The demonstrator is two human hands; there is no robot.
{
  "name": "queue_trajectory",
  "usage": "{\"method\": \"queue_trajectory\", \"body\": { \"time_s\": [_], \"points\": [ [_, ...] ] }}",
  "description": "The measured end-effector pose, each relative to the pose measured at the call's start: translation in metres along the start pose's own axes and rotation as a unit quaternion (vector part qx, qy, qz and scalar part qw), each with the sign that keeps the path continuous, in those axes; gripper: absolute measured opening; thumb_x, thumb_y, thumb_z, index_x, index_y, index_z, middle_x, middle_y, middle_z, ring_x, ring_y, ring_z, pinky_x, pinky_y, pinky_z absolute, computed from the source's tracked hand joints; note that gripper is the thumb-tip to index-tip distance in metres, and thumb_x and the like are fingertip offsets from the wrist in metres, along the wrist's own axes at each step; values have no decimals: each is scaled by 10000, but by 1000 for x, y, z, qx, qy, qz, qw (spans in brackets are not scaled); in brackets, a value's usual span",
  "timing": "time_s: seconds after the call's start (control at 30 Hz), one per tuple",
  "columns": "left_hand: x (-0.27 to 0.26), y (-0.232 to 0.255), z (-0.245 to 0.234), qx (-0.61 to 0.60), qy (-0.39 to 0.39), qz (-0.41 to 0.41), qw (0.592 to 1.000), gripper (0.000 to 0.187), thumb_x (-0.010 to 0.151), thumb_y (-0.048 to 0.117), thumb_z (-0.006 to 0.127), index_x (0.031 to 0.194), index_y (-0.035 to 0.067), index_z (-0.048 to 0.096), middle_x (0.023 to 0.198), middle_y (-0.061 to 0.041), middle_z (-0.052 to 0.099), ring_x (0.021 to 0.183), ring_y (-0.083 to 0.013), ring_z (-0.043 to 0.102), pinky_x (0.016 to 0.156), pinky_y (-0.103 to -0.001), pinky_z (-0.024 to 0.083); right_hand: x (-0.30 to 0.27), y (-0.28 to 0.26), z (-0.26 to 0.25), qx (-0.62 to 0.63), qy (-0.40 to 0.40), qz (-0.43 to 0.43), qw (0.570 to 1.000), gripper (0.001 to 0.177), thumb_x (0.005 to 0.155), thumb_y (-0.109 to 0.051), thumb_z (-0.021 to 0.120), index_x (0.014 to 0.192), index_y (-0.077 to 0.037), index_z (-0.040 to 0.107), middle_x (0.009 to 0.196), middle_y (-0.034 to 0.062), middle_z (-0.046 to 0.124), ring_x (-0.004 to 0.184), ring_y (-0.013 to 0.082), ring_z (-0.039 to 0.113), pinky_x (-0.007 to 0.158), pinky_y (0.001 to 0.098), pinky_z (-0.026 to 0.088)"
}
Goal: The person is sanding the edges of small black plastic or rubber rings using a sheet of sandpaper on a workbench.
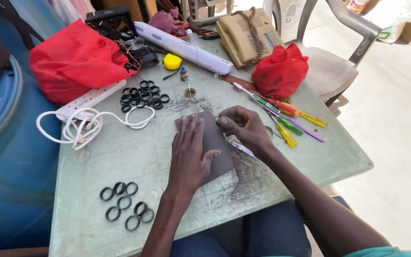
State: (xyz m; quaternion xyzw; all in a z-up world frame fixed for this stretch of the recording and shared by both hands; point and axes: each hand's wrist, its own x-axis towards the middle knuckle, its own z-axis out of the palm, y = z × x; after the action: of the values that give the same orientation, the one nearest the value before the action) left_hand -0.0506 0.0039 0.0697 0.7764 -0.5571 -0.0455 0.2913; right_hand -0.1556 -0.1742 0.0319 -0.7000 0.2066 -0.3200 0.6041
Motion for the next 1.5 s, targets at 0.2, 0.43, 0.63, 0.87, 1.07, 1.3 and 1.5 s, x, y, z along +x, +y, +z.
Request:
{"method": "queue_trajectory", "body": {
  "time_s": [0.2,0.43,0.63,0.87,1.07,1.3,1.5],
  "points": [
    [2,30,20,-134,156,15,979,433,1010,227,616,1434,146,582,1215,-151,692,1231,-397,637,998,-513,568,-21,-24,2,60,-42,3,997,314,925,-247,786,1079,1,670,857,161,746,801,198,759,741,352,652],
    [-4,34,-14,-231,132,-39,963,382,970,135,655,1352,132,665,1111,-160,737,1124,-316,731,918,-356,622,-19,-29,-45,-365,-59,21,929,134,900,-239,753,958,-120,732,774,138,740,798,395,732,742,495,559],
    [-12,32,-34,-291,169,-40,941,367,933,14,666,1296,73,673,1102,-214,739,1103,-342,738,907,-421,643,-19,31,-39,-507,-87,44,856,350,776,-129,849,1098,-58,733,884,203,758,873,475,744,790,561,597],
    [-16,31,-29,-506,124,-63,851,370,918,-10,671,1283,42,650,1175,-185,741,1096,-220,731,945,-336,623,-22,9,-44,-461,-124,92,874,338,791,-125,784,1103,-62,670,901,198,776,942,473,737,821,583,566],
    [-17,33,-32,-607,81,-69,788,351,951,46,639,1297,9,594,1200,-216,728,1084,-242,730,957,-331,620,-25,-33,-42,-420,-133,101,892,141,854,-116,679,975,-48,704,872,218,751,931,423,725,825,535,554],
    [-16,35,-33,-579,75,-47,811,341,954,31,619,1294,11,598,1232,-199,705,1123,-224,703,991,-320,594,-16,-35,-63,-375,-87,19,923,110,936,-95,610,1043,-69,616,832,193,714,797,372,733,729,484,566],
    [-13,27,-21,-518,92,-23,850,353,949,-15,619,1300,26,614,1255,-193,678,1184,-243,674,1000,-341,593,-21,-55,-54,-145,-122,-24,982,188,1027,-119,501,1089,-24,650,634,90,617,546,159,532,561,300,471]
  ]
}}
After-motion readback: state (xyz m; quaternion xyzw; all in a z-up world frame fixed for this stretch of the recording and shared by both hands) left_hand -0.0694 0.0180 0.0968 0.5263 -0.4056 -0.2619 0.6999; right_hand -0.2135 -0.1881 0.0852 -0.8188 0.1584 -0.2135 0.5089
